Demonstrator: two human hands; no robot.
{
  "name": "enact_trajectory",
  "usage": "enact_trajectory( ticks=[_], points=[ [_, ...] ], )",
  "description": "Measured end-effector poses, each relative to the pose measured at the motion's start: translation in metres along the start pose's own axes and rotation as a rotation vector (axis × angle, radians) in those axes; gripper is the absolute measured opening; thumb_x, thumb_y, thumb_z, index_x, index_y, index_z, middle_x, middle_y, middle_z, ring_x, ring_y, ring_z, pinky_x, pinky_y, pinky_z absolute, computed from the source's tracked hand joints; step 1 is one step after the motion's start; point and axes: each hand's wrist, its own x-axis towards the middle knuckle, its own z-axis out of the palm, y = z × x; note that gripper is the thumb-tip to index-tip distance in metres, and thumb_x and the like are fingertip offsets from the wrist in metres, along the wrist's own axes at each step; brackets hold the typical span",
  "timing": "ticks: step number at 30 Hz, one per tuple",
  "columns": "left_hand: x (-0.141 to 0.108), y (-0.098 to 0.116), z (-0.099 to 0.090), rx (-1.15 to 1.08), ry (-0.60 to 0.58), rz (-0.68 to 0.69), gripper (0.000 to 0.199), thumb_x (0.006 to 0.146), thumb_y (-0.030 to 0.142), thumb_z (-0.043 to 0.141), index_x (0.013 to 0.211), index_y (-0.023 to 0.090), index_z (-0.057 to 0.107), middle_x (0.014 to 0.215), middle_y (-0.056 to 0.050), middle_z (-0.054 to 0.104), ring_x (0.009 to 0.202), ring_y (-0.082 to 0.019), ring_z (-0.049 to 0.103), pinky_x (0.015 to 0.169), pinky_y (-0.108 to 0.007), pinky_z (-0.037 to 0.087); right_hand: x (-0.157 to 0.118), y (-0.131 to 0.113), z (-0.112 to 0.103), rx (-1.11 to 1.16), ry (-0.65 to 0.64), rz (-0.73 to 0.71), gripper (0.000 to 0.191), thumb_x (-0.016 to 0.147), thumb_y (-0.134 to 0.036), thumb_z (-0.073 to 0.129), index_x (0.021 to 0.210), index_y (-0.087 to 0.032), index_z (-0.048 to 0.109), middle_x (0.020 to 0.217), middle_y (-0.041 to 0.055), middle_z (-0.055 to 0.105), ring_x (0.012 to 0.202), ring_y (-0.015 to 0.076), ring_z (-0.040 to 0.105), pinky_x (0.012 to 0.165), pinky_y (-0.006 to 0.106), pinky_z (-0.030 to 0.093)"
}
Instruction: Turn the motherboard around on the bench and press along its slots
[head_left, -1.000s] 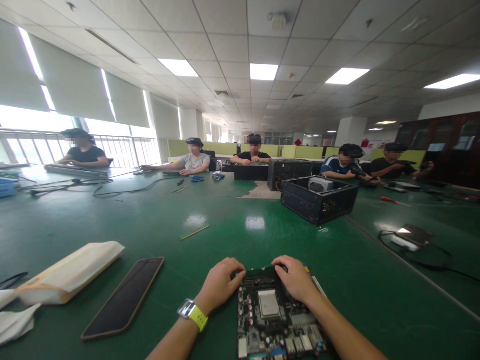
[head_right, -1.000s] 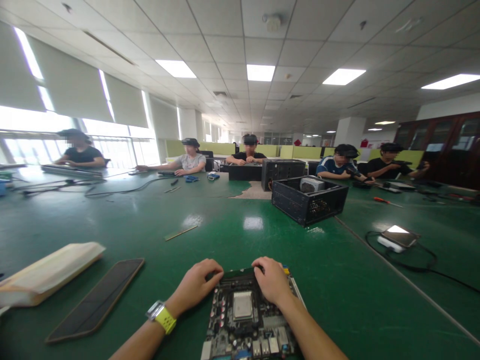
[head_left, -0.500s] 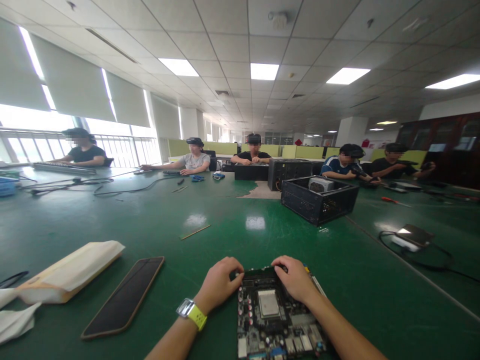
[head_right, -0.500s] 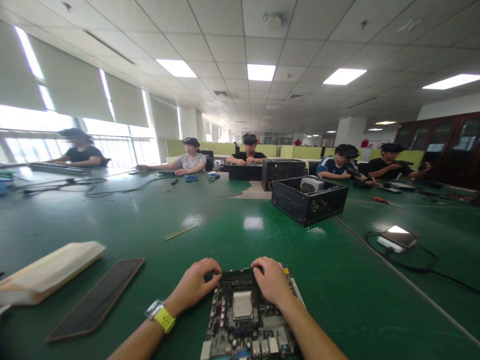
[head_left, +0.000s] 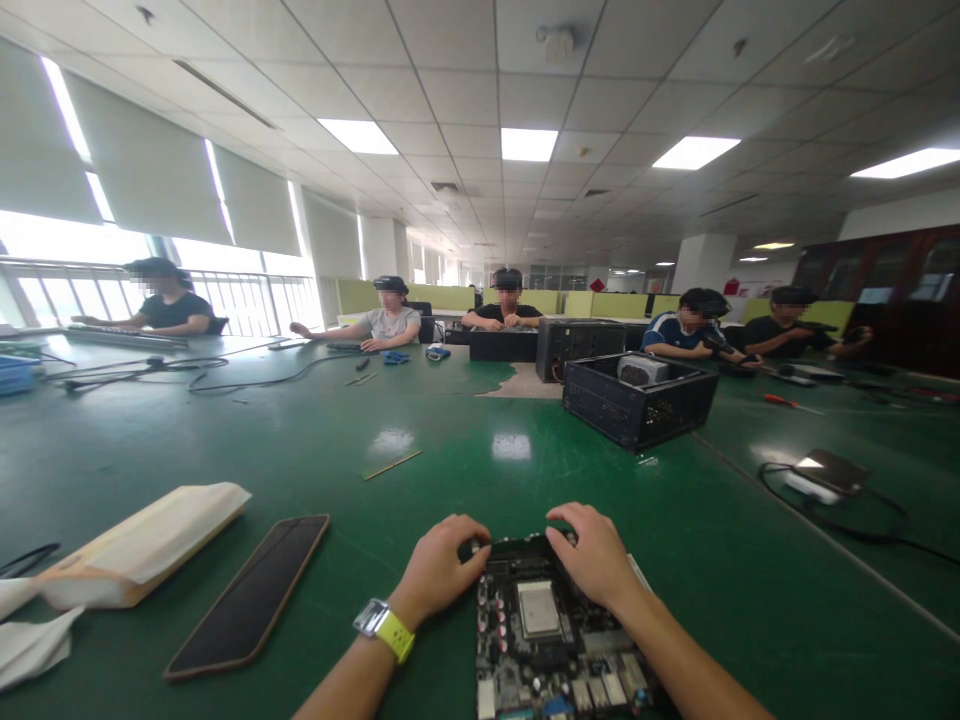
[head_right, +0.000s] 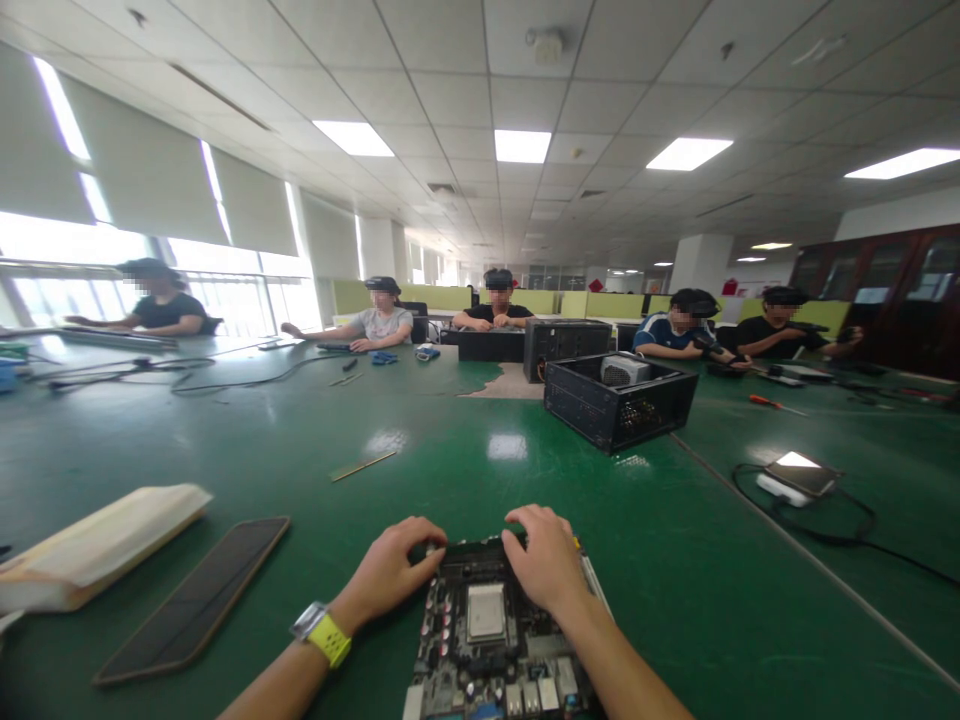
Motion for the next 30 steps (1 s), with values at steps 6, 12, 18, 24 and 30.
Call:
enact_trajectory(
  ticks=[6, 12, 18, 24, 30],
  points=[
    [0.002, -0.005, 0.001, 0.026, 0.156, -0.035, 0.016, 0.087, 0.025, 0.051, 0.088, 0.021, 0.066, 0.086, -0.004, 0.068, 0.082, -0.020, 0.061, 0.076, -0.030, 0.046, -0.047, -0.073, 0.002, -0.139, -0.171, -0.144, 0.050, 0.074, -0.069, 0.052, 0.087, -0.024, 0.067, 0.095, 0.0098, 0.066, 0.094, 0.0295, 0.056, 0.083, 0.040, 0.040],
    [0.001, -0.007, 0.001, 0.047, 0.189, -0.023, 0.017, 0.087, 0.025, 0.050, 0.083, 0.020, 0.066, 0.082, -0.003, 0.068, 0.078, -0.020, 0.060, 0.073, -0.030, 0.046, -0.065, -0.106, 0.024, -0.380, -0.472, -0.174, 0.057, 0.065, -0.063, 0.061, 0.095, -0.014, 0.068, 0.092, 0.0156, 0.069, 0.088, 0.0337, 0.062, 0.074, 0.042, 0.047],
    [-0.001, -0.009, 0.000, 0.054, 0.170, -0.026, 0.017, 0.088, 0.025, 0.050, 0.083, 0.020, 0.065, 0.081, -0.003, 0.067, 0.077, -0.019, 0.060, 0.072, -0.030, 0.046, -0.053, -0.086, 0.011, -0.312, -0.348, -0.119, 0.035, 0.075, -0.051, 0.055, 0.090, -0.021, 0.064, 0.092, 0.0089, 0.070, 0.086, 0.0292, 0.065, 0.073, 0.038, 0.048],
    [-0.001, -0.008, -0.002, 0.046, 0.152, -0.024, 0.019, 0.089, 0.027, 0.049, 0.085, 0.020, 0.066, 0.082, -0.003, 0.068, 0.077, -0.020, 0.061, 0.073, -0.031, 0.047, -0.012, -0.009, -0.015, -0.486, -0.136, 0.204, 0.025, 0.085, -0.037, 0.046, 0.100, -0.023, 0.060, 0.090, 0.0089, 0.069, 0.084, 0.0282, 0.066, 0.068, 0.037, 0.045],
    [-0.001, -0.005, -0.002, 0.053, 0.140, -0.029, 0.020, 0.089, 0.028, 0.048, 0.083, 0.020, 0.066, 0.080, -0.004, 0.067, 0.075, -0.020, 0.060, 0.071, -0.031, 0.046, 0.007, 0.045, -0.035, -0.516, -0.109, 0.395, 0.025, 0.088, -0.036, 0.042, 0.089, -0.024, 0.064, 0.088, 0.0077, 0.069, 0.081, 0.0254, 0.066, 0.067, 0.034, 0.043]
  ],
)
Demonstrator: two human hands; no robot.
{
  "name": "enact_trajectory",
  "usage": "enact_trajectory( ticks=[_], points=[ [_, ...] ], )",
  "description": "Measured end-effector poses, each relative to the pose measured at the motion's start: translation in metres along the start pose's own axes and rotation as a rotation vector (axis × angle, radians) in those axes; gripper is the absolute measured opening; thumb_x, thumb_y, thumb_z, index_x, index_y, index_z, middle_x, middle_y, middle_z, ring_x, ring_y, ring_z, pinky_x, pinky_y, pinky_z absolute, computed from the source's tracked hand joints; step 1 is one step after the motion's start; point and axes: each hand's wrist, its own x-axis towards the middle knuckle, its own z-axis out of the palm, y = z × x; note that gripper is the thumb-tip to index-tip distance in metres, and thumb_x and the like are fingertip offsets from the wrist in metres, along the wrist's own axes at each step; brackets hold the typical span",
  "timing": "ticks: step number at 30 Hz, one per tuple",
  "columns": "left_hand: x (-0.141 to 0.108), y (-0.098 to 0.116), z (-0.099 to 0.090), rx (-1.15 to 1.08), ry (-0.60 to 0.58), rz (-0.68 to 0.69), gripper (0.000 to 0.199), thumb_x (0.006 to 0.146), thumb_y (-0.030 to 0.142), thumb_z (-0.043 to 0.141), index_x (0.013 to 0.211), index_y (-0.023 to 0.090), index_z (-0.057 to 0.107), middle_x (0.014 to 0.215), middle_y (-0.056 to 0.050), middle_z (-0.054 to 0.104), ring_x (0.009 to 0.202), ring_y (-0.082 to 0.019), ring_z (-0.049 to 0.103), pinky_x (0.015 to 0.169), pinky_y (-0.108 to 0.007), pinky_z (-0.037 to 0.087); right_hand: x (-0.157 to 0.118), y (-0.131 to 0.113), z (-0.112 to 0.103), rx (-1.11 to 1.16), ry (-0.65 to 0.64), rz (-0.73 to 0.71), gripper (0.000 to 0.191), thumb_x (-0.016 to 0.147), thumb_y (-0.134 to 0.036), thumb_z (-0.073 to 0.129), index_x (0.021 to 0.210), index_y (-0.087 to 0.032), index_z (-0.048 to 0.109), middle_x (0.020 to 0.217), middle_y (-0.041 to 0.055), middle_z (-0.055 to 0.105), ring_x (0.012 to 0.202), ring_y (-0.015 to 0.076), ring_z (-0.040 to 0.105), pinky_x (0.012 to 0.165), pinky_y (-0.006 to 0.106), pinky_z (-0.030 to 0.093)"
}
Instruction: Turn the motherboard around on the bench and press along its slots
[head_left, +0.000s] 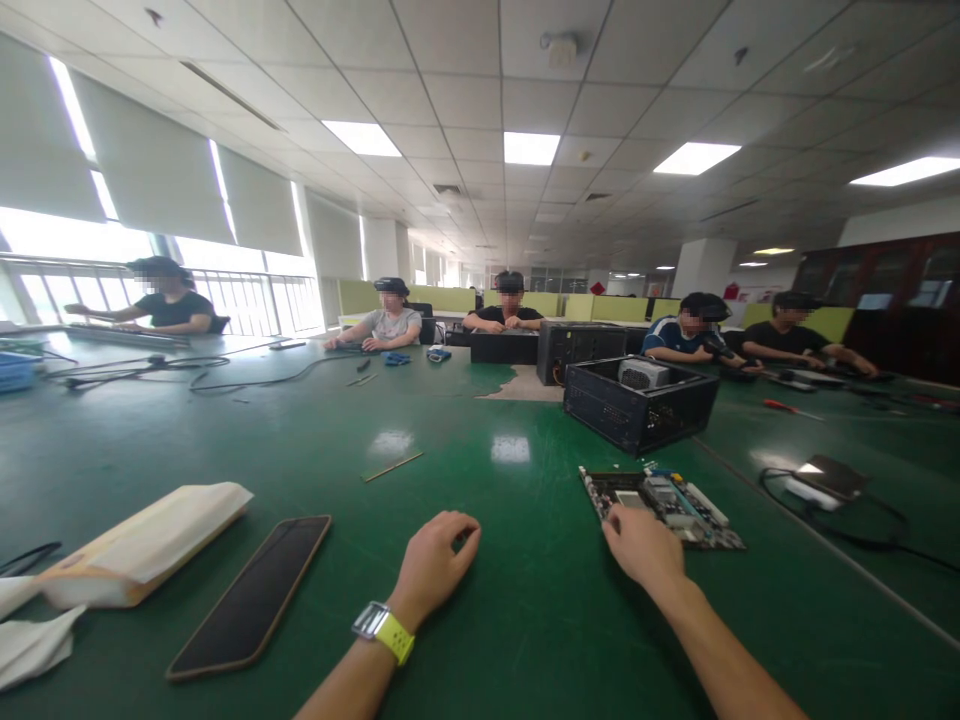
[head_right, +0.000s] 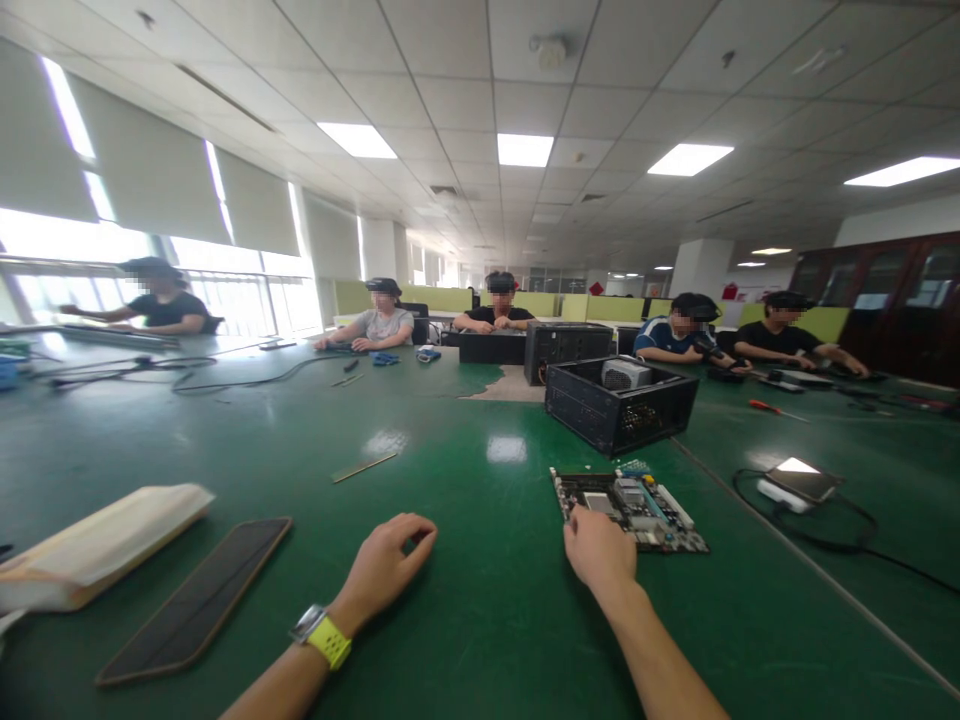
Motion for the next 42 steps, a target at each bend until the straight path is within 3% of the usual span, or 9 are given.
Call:
enact_trajectory(
  ticks=[9, 12, 15, 16, 20, 22, 24, 28, 42],
  points=[
    [0.001, 0.003, 0.002, -0.029, -0.019, 0.020, 0.018, 0.089, 0.027, 0.050, 0.085, 0.021, 0.066, 0.082, -0.003, 0.067, 0.077, -0.020, 0.060, 0.073, -0.031, 0.047, -0.033, -0.030, -0.010, 0.130, -0.062, -0.268, 0.028, 0.081, -0.040, 0.051, 0.074, -0.019, 0.069, 0.077, 0.0086, 0.070, 0.075, 0.0228, 0.065, 0.063, 0.029, 0.041],
    [0.002, 0.005, 0.002, -0.077, -0.030, 0.058, 0.014, 0.088, 0.029, 0.053, 0.094, 0.021, 0.064, 0.089, -0.004, 0.066, 0.084, -0.021, 0.060, 0.078, -0.032, 0.047, -0.060, -0.051, -0.013, 0.389, -0.374, -0.521, 0.028, 0.080, -0.039, 0.053, 0.072, -0.018, 0.069, 0.069, 0.0052, 0.069, 0.061, 0.0170, 0.062, 0.055, 0.025, 0.040],
    [0.000, 0.007, 0.002, -0.130, -0.071, 0.103, 0.027, 0.082, 0.030, 0.062, 0.107, 0.022, 0.059, 0.104, -0.005, 0.063, 0.097, -0.023, 0.058, 0.086, -0.034, 0.047, -0.076, -0.066, -0.017, 0.719, -0.731, -0.646, 0.032, 0.084, -0.041, 0.047, 0.092, -0.019, 0.069, 0.074, 0.0013, 0.070, 0.048, 0.0115, 0.056, 0.048, 0.022, 0.040],
    [-0.001, 0.007, 0.002, -0.140, -0.093, 0.109, 0.033, 0.079, 0.030, 0.065, 0.111, 0.022, 0.057, 0.107, -0.006, 0.062, 0.100, -0.023, 0.057, 0.088, -0.035, 0.046, -0.076, -0.068, -0.017, 0.786, -0.683, -0.639, 0.033, 0.086, -0.041, 0.046, 0.096, -0.020, 0.067, 0.078, 0.0011, 0.071, 0.050, 0.0114, 0.057, 0.051, 0.023, 0.042],
    [-0.003, 0.008, 0.003, -0.138, -0.177, 0.087, 0.035, 0.077, 0.027, 0.066, 0.111, 0.023, 0.056, 0.106, -0.006, 0.062, 0.097, -0.023, 0.057, 0.088, -0.036, 0.046, -0.051, -0.058, -0.010, 0.651, -0.016, -0.510, 0.026, 0.083, -0.035, 0.051, 0.097, -0.020, 0.068, 0.102, 0.0060, 0.069, 0.096, 0.0202, 0.060, 0.088, 0.032, 0.042],
    [-0.003, 0.008, 0.003, -0.130, -0.206, 0.081, 0.026, 0.079, 0.027, 0.064, 0.104, 0.022, 0.058, 0.101, -0.005, 0.063, 0.093, -0.022, 0.058, 0.085, -0.035, 0.047, -0.034, -0.046, 0.001, 0.507, 0.100, -0.459, 0.035, 0.080, -0.033, 0.055, 0.111, -0.021, 0.064, 0.122, 0.0082, 0.061, 0.119, 0.0246, 0.048, 0.102, 0.037, 0.032],
    [-0.003, 0.009, 0.003, -0.134, -0.225, 0.098, 0.017, 0.081, 0.027, 0.062, 0.097, 0.022, 0.060, 0.099, -0.005, 0.063, 0.092, -0.022, 0.058, 0.084, -0.034, 0.047, -0.020, -0.036, 0.013, 0.444, 0.061, -0.433, 0.043, 0.080, -0.033, 0.055, 0.121, -0.021, 0.060, 0.131, 0.0083, 0.055, 0.125, 0.0243, 0.042, 0.105, 0.038, 0.028],
    [-0.001, 0.010, 0.003, -0.175, -0.237, 0.143, 0.014, 0.082, 0.024, 0.061, 0.096, 0.022, 0.065, 0.108, -0.006, 0.065, 0.100, -0.022, 0.058, 0.091, -0.035, 0.045, -0.011, -0.029, 0.026, 0.482, -0.041, -0.407, 0.034, 0.083, -0.029, 0.048, 0.112, -0.021, 0.064, 0.114, 0.0045, 0.065, 0.107, 0.0188, 0.056, 0.096, 0.031, 0.036],
    [0.001, 0.006, 0.005, -0.194, -0.210, 0.144, 0.029, 0.081, 0.022, 0.063, 0.110, 0.023, 0.065, 0.116, -0.006, 0.064, 0.106, -0.022, 0.057, 0.096, -0.036, 0.045, -0.014, -0.034, 0.026, 0.521, -0.003, -0.280, 0.025, 0.081, -0.026, 0.049, 0.094, -0.024, 0.070, 0.099, 0.0000, 0.069, 0.096, 0.0172, 0.058, 0.088, 0.028, 0.037]
  ],
)
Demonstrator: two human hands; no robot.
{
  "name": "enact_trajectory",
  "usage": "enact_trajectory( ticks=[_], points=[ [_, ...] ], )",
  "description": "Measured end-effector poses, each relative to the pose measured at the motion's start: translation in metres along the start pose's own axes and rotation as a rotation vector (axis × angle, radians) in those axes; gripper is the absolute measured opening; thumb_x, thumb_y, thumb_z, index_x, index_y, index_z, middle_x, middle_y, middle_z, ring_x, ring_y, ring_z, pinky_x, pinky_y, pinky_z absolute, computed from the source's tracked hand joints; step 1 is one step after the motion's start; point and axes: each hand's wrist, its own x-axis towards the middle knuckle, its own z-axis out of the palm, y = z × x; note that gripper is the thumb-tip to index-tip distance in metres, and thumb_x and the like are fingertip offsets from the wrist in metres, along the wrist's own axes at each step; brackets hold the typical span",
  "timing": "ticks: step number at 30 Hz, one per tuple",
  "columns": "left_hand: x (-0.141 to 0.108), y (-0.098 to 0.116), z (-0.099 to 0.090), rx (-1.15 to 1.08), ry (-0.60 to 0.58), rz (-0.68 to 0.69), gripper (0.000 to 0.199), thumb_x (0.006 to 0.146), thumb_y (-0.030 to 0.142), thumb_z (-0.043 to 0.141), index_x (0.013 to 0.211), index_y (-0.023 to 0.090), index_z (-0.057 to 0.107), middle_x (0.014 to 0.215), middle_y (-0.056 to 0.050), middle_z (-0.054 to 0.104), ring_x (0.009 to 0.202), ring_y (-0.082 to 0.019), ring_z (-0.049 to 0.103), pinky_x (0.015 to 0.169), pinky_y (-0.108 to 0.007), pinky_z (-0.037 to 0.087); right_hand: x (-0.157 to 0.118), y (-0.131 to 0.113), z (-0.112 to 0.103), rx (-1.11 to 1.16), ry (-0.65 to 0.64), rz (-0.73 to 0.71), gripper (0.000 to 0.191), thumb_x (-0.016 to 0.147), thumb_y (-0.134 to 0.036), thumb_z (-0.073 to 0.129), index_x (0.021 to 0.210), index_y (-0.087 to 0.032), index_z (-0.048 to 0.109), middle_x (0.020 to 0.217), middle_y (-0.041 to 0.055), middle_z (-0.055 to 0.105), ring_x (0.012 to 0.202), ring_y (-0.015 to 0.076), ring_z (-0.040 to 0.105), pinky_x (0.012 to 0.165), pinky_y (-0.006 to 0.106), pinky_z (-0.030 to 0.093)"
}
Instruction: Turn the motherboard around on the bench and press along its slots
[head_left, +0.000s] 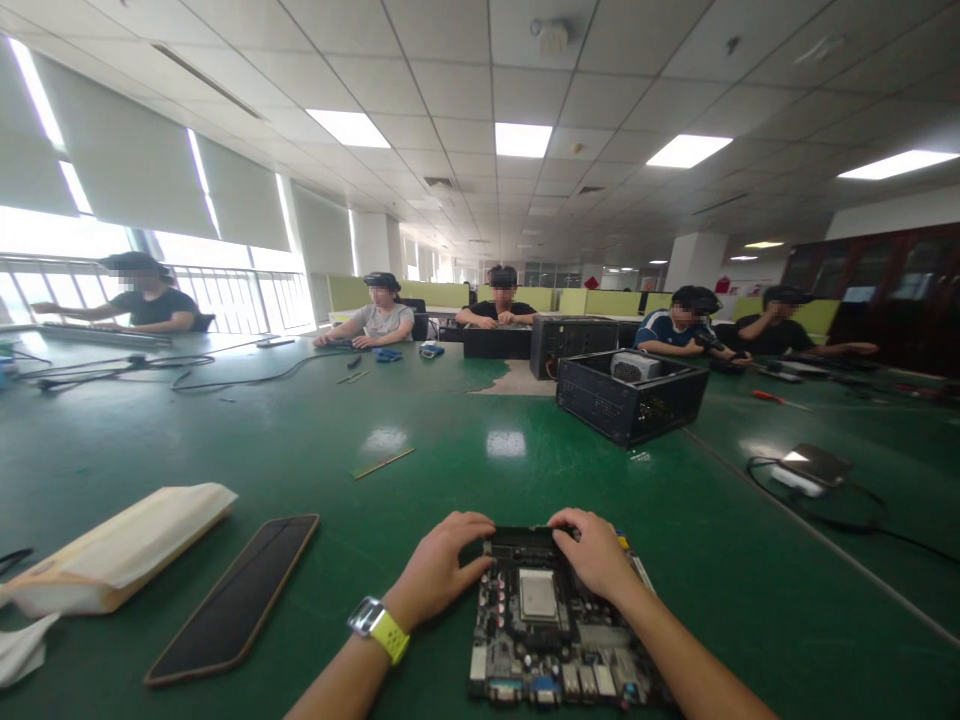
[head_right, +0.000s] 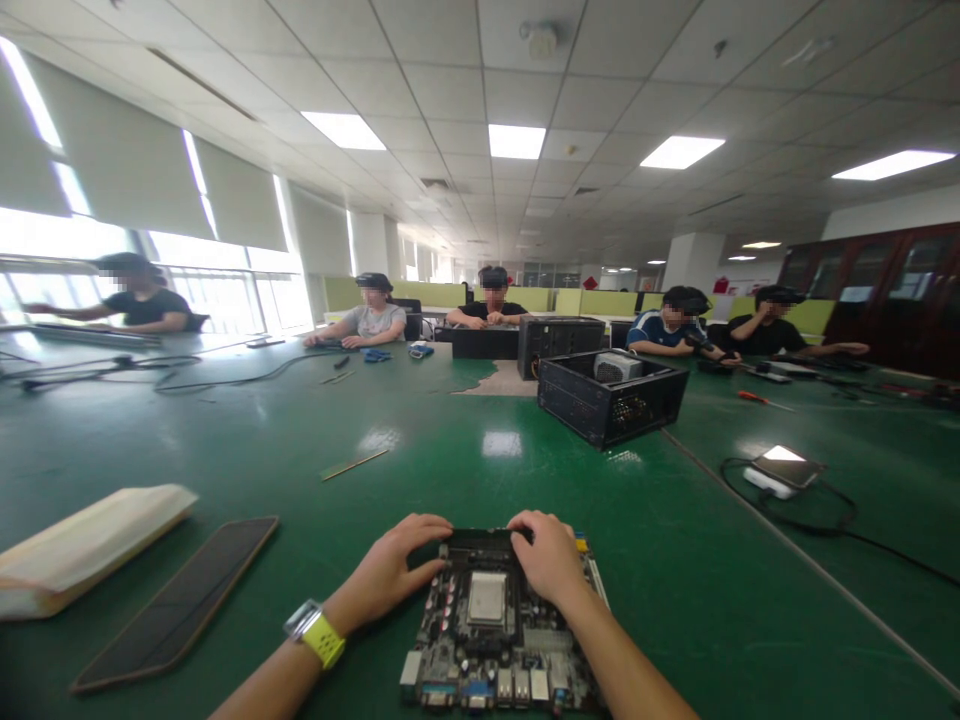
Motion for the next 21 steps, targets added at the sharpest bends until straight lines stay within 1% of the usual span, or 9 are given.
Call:
enact_trajectory(
  ticks=[6, 8, 10, 12, 13, 15, 18, 19, 21],
  points=[
    [-0.002, -0.001, 0.000, -0.005, 0.016, -0.004, 0.026, 0.080, 0.022, 0.063, 0.106, 0.024, 0.067, 0.117, -0.007, 0.063, 0.108, -0.023, 0.057, 0.097, -0.037, 0.044, 0.002, 0.001, 0.001, 0.021, -0.019, 0.008, 0.024, 0.082, -0.027, 0.050, 0.097, -0.023, 0.069, 0.101, 0.0011, 0.069, 0.098, 0.0176, 0.059, 0.089, 0.028, 0.038],
    [-0.002, -0.001, 0.000, -0.009, 0.025, -0.005, 0.025, 0.080, 0.023, 0.064, 0.105, 0.024, 0.067, 0.117, -0.007, 0.063, 0.108, -0.023, 0.057, 0.097, -0.038, 0.044, 0.002, -0.002, -0.003, 0.019, 0.006, 0.004, 0.024, 0.081, -0.028, 0.051, 0.098, -0.022, 0.068, 0.102, 0.0022, 0.068, 0.098, 0.0182, 0.058, 0.088, 0.028, 0.038],
    [-0.002, 0.000, -0.001, -0.011, 0.049, 0.002, 0.023, 0.081, 0.024, 0.063, 0.104, 0.023, 0.067, 0.116, -0.007, 0.063, 0.108, -0.023, 0.057, 0.097, -0.038, 0.045, -0.003, -0.013, -0.010, -0.017, 0.066, -0.021, 0.022, 0.081, -0.029, 0.053, 0.096, -0.021, 0.067, 0.103, 0.0032, 0.067, 0.101, 0.0191, 0.055, 0.089, 0.029, 0.037],
    [-0.002, -0.001, -0.001, -0.004, 0.104, 0.011, 0.019, 0.084, 0.025, 0.060, 0.101, 0.022, 0.066, 0.113, -0.007, 0.063, 0.106, -0.022, 0.057, 0.095, -0.037, 0.046, -0.014, -0.032, -0.017, -0.070, 0.107, -0.085, 0.019, 0.083, -0.033, 0.052, 0.090, -0.022, 0.066, 0.100, 0.0037, 0.066, 0.100, 0.0196, 0.053, 0.088, 0.029, 0.036],
    [-0.001, -0.001, -0.001, 0.004, 0.144, 0.012, 0.017, 0.085, 0.025, 0.058, 0.100, 0.022, 0.065, 0.111, -0.007, 0.063, 0.105, -0.022, 0.057, 0.093, -0.036, 0.046, -0.021, -0.044, -0.020, -0.092, 0.099, -0.130, 0.021, 0.085, -0.036, 0.050, 0.086, -0.022, 0.065, 0.097, 0.0035, 0.066, 0.097, 0.0194, 0.054, 0.086, 0.029, 0.036],
    [-0.001, -0.002, -0.001, 0.025, 0.220, 0.005, 0.014, 0.088, 0.026, 0.054, 0.096, 0.021, 0.064, 0.105, -0.007, 0.063, 0.100, -0.021, 0.058, 0.090, -0.036, 0.047, -0.040, -0.070, -0.020, -0.120, 0.021, -0.232, 0.029, 0.087, -0.045, 0.047, 0.081, -0.022, 0.063, 0.087, 0.0031, 0.065, 0.088, 0.0190, 0.055, 0.080, 0.029, 0.038],
    [0.000, -0.003, -0.002, 0.055, 0.276, -0.006, 0.012, 0.089, 0.025, 0.052, 0.093, 0.021, 0.063, 0.097, -0.006, 0.064, 0.092, -0.021, 0.059, 0.084, -0.034, 0.048, -0.065, -0.100, -0.007, -0.206, -0.152, -0.330, 0.042, 0.078, -0.061, 0.052, 0.085, -0.022, 0.064, 0.087, 0.0059, 0.067, 0.084, 0.0229, 0.058, 0.075, 0.031, 0.040],
    [-0.001, -0.003, -0.002, 0.063, 0.279, -0.009, 0.012, 0.089, 0.025, 0.052, 0.092, 0.021, 0.062, 0.095, -0.005, 0.064, 0.090, -0.020, 0.059, 0.082, -0.034, 0.048, -0.071, -0.106, -0.001, -0.251, -0.214, -0.336, 0.045, 0.075, -0.063, 0.053, 0.087, -0.021, 0.064, 0.088, 0.0076, 0.068, 0.083, 0.0246, 0.060, 0.073, 0.032, 0.041],
    [-0.001, -0.003, -0.003, 0.077, 0.274, -0.017, 0.013, 0.089, 0.026, 0.051, 0.091, 0.021, 0.063, 0.091, -0.005, 0.064, 0.087, -0.020, 0.059, 0.079, -0.032, 0.048, -0.076, -0.113, 0.010, -0.335, -0.317, -0.334, 0.043, 0.077, -0.058, 0.052, 0.088, -0.019, 0.066, 0.087, 0.0103, 0.069, 0.080, 0.0264, 0.063, 0.068, 0.032, 0.042]
  ],
)
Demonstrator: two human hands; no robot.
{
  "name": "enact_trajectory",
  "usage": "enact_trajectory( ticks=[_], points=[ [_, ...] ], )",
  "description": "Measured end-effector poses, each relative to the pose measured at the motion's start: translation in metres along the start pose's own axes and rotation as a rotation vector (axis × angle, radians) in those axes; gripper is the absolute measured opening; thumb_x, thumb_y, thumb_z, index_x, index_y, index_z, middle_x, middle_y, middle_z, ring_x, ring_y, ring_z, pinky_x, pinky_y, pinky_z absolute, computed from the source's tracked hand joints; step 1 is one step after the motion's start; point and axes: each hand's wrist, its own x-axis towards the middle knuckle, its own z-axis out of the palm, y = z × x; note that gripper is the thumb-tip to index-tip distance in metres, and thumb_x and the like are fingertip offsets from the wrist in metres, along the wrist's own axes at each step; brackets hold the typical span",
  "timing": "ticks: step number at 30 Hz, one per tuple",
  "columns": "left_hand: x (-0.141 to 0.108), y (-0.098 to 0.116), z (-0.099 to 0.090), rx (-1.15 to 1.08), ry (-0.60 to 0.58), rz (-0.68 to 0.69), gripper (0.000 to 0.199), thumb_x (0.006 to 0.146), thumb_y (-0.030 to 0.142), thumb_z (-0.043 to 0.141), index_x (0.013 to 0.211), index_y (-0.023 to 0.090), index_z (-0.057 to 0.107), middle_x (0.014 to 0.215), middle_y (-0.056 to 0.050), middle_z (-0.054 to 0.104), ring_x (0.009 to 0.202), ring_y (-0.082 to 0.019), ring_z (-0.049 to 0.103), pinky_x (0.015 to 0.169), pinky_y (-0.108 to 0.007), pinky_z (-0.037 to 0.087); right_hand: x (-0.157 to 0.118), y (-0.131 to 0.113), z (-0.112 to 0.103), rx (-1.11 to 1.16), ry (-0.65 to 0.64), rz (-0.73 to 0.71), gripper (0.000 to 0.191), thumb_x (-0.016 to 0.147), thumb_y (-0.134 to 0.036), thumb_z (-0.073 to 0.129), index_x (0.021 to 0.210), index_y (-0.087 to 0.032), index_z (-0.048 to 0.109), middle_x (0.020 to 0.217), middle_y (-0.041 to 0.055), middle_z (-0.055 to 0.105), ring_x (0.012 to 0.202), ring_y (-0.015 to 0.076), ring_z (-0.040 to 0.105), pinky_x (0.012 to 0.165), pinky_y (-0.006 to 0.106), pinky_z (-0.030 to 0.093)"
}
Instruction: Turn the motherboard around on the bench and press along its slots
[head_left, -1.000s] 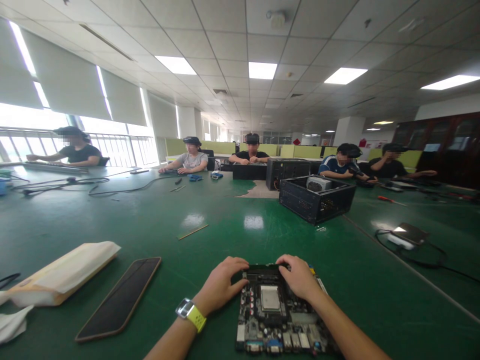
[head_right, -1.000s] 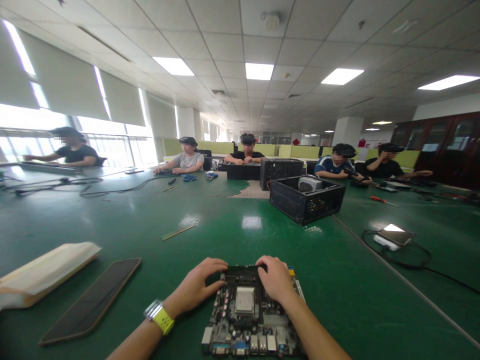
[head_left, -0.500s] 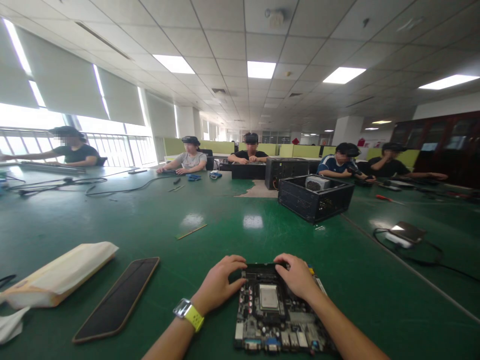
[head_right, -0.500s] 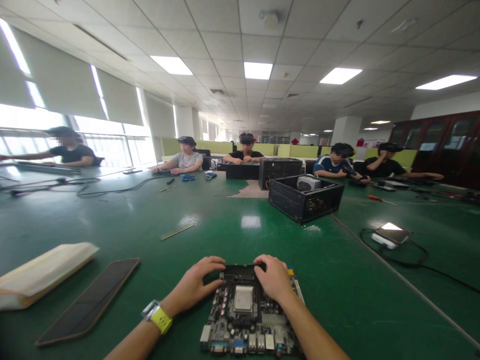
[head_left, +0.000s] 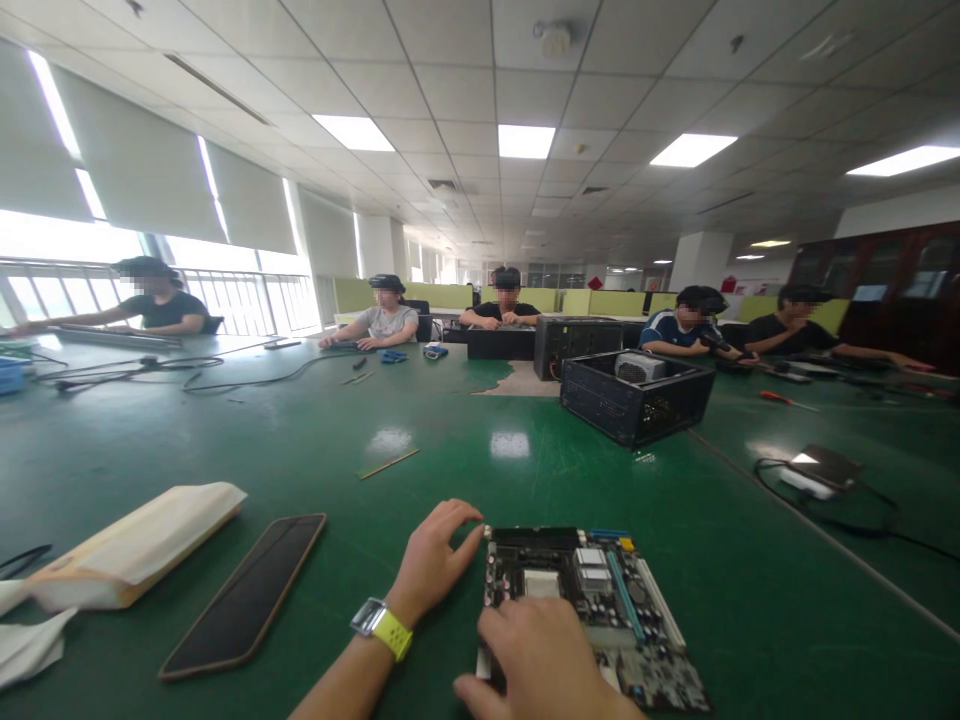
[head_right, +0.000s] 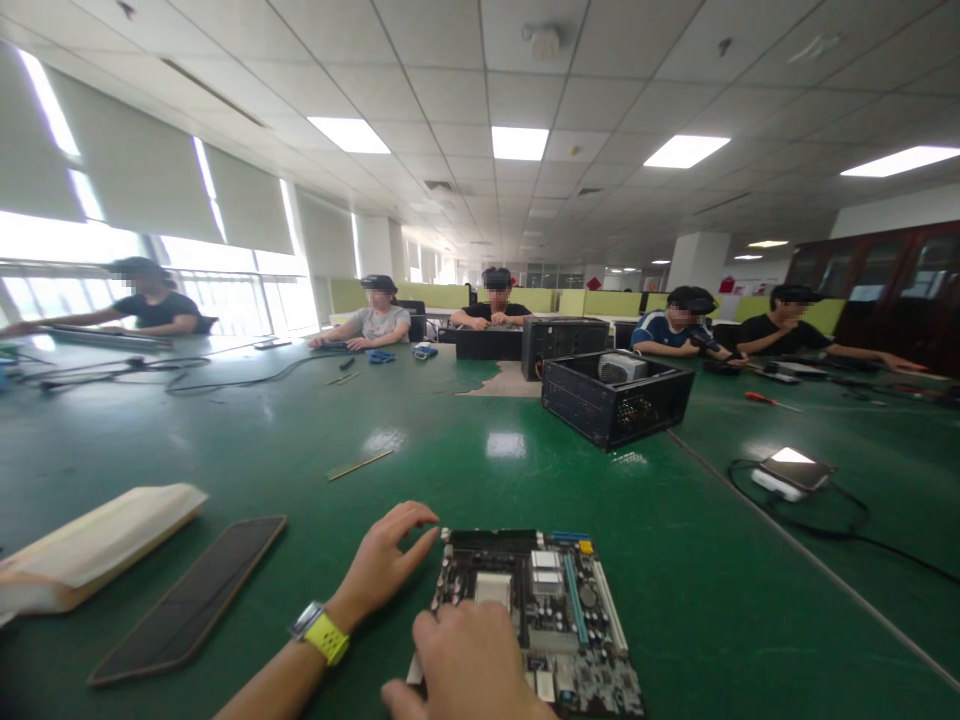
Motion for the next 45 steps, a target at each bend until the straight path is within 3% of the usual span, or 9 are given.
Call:
enact_trajectory(
  ticks=[4, 9, 17, 21, 25, 30, 36, 41, 45],
  points=[
    [0.000, 0.000, -0.001, 0.018, -0.028, -0.011, 0.014, 0.090, 0.026, 0.050, 0.088, 0.020, 0.063, 0.087, -0.004, 0.064, 0.082, -0.019, 0.059, 0.077, -0.032, 0.048, 0.002, -0.002, 0.009, -0.039, -0.054, -0.015, 0.035, 0.082, -0.048, 0.047, 0.087, -0.019, 0.066, 0.085, 0.0109, 0.070, 0.076, 0.0260, 0.066, 0.062, 0.030, 0.043],
    [-0.002, -0.003, -0.002, 0.022, -0.034, -0.030, 0.016, 0.090, 0.028, 0.050, 0.088, 0.020, 0.064, 0.086, -0.005, 0.065, 0.081, -0.020, 0.059, 0.077, -0.032, 0.049, 0.005, 0.021, 0.004, -0.014, 0.060, 0.077, 0.035, 0.083, -0.050, 0.044, 0.086, -0.022, 0.066, 0.084, 0.0090, 0.071, 0.077, 0.0256, 0.066, 0.067, 0.032, 0.045],
    [-0.003, -0.002, -0.004, 0.046, -0.044, -0.016, 0.017, 0.090, 0.027, 0.049, 0.085, 0.021, 0.064, 0.084, -0.004, 0.066, 0.079, -0.019, 0.060, 0.075, -0.030, 0.049, 0.021, 0.143, -0.022, -0.141, 0.122, 0.681, 0.029, 0.087, -0.028, 0.037, 0.097, -0.019, 0.063, 0.090, 0.0135, 0.069, 0.084, 0.0298, 0.066, 0.069, 0.040, 0.046],
    [-0.003, -0.002, -0.004, 0.048, -0.050, -0.017, 0.015, 0.089, 0.024, 0.051, 0.084, 0.020, 0.064, 0.083, -0.004, 0.066, 0.077, -0.018, 0.060, 0.073, -0.029, 0.048, 0.015, 0.178, -0.027, -0.076, 0.131, 0.785, 0.032, 0.087, -0.031, 0.035, 0.096, -0.021, 0.064, 0.096, 0.0128, 0.069, 0.088, 0.0303, 0.066, 0.068, 0.040, 0.047],
    [-0.002, -0.001, -0.003, 0.048, -0.058, -0.015, 0.015, 0.089, 0.023, 0.051, 0.083, 0.020, 0.065, 0.082, -0.003, 0.065, 0.077, -0.018, 0.059, 0.073, -0.029, 0.048, 0.013, 0.171, -0.030, -0.114, 0.122, 0.748, 0.031, 0.085, -0.034, 0.041, 0.095, -0.019, 0.066, 0.094, 0.0142, 0.069, 0.087, 0.0318, 0.065, 0.068, 0.041, 0.047],
    [0.000, 0.001, -0.002, 0.048, -0.072, 0.000, 0.015, 0.089, 0.023, 0.051, 0.084, 0.020, 0.064, 0.083, -0.004, 0.065, 0.078, -0.019, 0.059, 0.074, -0.030, 0.048, 0.009, 0.123, -0.028, -0.075, 0.060, 0.525, 0.032, 0.083, -0.035, 0.045, 0.074, -0.016, 0.069, 0.080, 0.0143, 0.070, 0.077, 0.0275, 0.066, 0.065, 0.035, 0.045],
    [-0.001, 0.000, -0.001, 0.006, -0.064, 0.031, 0.008, 0.087, 0.024, 0.054, 0.084, 0.020, 0.061, 0.088, -0.004, 0.064, 0.085, -0.020, 0.058, 0.080, -0.032, 0.047, 0.002, 0.059, -0.015, 0.651, -0.370, 0.036, 0.035, 0.086, -0.042, 0.042, 0.086, -0.018, 0.067, 0.071, 0.0026, 0.070, 0.046, 0.0116, 0.056, 0.048, 0.022, 0.040],
    [-0.002, 0.003, -0.001, -0.043, -0.143, 0.047, 0.005, 0.081, 0.020, 0.061, 0.086, 0.021, 0.060, 0.103, -0.005, 0.063, 0.098, -0.021, 0.057, 0.088, -0.034, 0.046, 0.016, 0.085, -0.017, 0.390, 0.308, 0.188, 0.029, 0.086, -0.036, 0.045, 0.088, -0.019, 0.068, 0.090, 0.0056, 0.070, 0.084, 0.0183, 0.061, 0.078, 0.029, 0.043],
    [-0.002, 0.008, 0.000, -0.059, -0.224, 0.047, 0.005, 0.079, 0.019, 0.064, 0.081, 0.021, 0.061, 0.109, -0.005, 0.064, 0.102, -0.022, 0.057, 0.091, -0.036, 0.045, 0.026, 0.130, -0.008, 0.246, 0.333, 0.199, 0.039, 0.082, -0.033, 0.052, 0.118, -0.020, 0.061, 0.123, 0.0068, 0.061, 0.117, 0.0221, 0.049, 0.099, 0.034, 0.034]
  ],
)
